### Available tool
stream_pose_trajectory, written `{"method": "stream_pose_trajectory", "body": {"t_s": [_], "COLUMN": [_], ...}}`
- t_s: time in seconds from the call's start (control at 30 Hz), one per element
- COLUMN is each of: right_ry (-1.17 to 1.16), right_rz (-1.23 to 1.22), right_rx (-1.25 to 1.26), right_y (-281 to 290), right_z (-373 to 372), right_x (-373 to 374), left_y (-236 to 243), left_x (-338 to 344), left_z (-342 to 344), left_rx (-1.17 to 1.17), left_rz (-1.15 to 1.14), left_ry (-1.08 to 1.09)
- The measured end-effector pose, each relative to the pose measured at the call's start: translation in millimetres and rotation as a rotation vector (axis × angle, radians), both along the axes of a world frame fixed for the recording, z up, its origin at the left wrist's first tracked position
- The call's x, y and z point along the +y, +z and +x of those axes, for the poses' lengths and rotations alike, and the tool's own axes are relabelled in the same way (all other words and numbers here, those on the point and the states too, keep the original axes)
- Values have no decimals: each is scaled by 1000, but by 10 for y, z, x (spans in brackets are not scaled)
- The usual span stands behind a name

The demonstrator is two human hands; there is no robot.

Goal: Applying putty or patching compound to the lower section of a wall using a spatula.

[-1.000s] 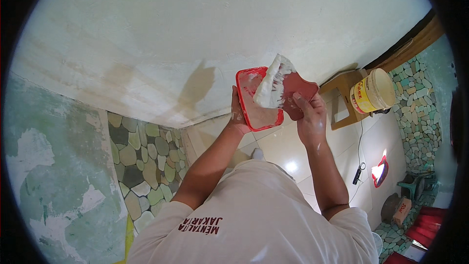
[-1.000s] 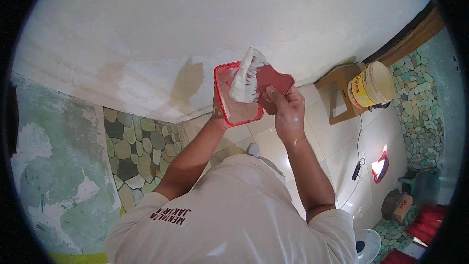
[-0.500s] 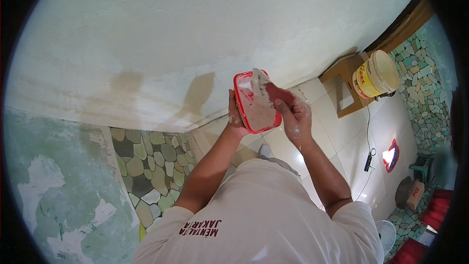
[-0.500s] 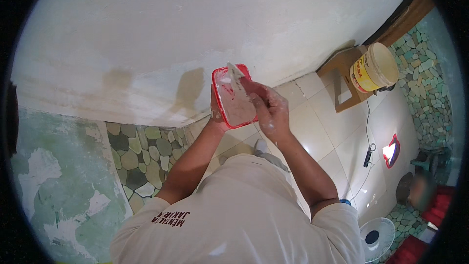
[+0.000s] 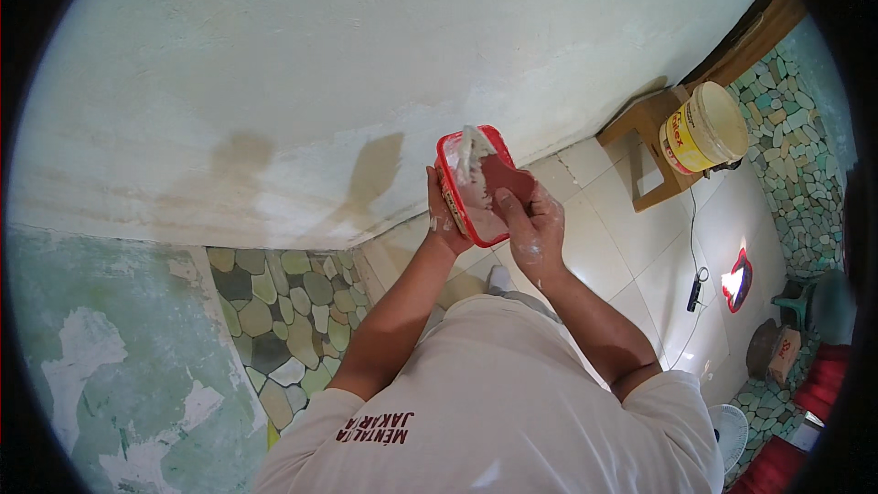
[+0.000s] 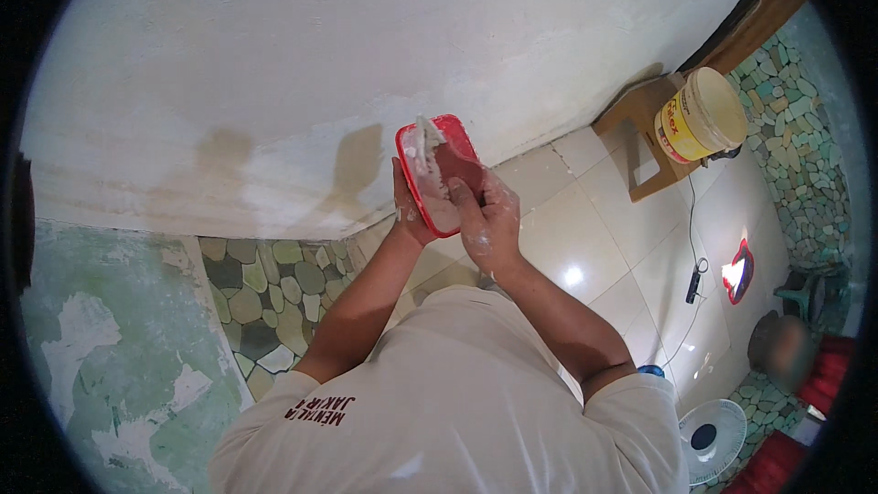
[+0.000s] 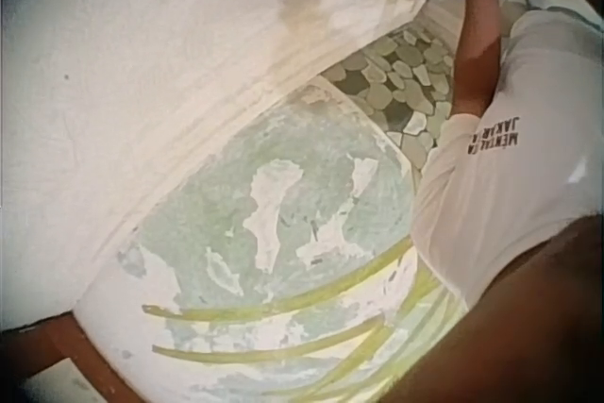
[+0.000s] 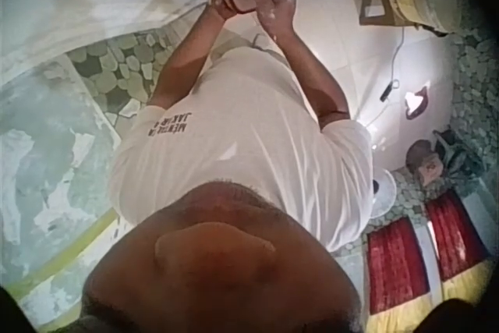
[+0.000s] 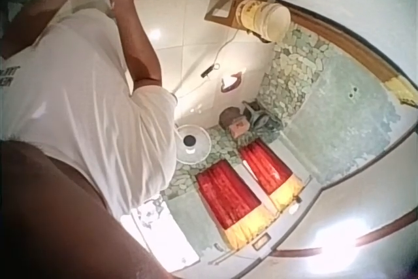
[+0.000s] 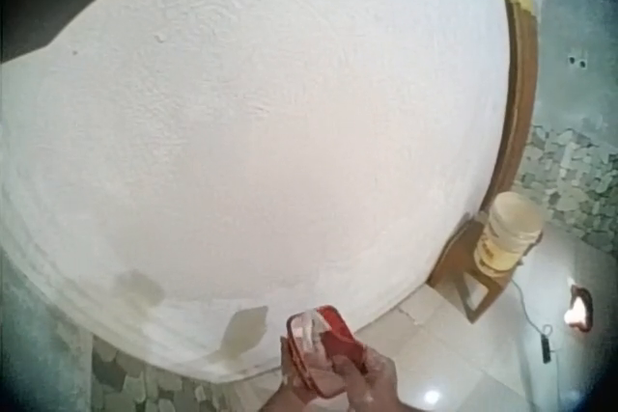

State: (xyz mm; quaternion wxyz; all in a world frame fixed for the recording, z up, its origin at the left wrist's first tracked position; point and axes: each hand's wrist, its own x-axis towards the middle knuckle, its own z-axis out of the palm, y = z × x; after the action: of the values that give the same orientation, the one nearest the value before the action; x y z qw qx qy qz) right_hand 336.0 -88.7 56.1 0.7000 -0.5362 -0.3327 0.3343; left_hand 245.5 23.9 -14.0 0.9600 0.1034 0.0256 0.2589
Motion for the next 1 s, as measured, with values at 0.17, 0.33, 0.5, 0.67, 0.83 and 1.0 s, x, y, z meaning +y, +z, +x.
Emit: {"method": "stream_pose_trajectory", "body": {"t_s": [0.17,0.33,0.5,0.67,0.83,1.0], "right_ry": [-75,-4,-4,-25,-110,-250], "right_rz": [109,154,184,201,262,292], "right_rx": [236,698,811,918,942,954], "right_y": [11,-81,-134,-302,-677,-1516], "right_z": [80,233,367,576,901,1085], "right_x": [15,41,30,120,315,892], "left_y": [168,296,201,-488,-823,-896], "left_x": [6,10,25,224,303,304], "left_z": [9,69,57,-32,-106,-352], "left_rx": [51,136,218,269,323,52], "left_rz": [-20,71,-7,-97,-97,-507], "left_ry": [-3,42,1,39,52,26]}}
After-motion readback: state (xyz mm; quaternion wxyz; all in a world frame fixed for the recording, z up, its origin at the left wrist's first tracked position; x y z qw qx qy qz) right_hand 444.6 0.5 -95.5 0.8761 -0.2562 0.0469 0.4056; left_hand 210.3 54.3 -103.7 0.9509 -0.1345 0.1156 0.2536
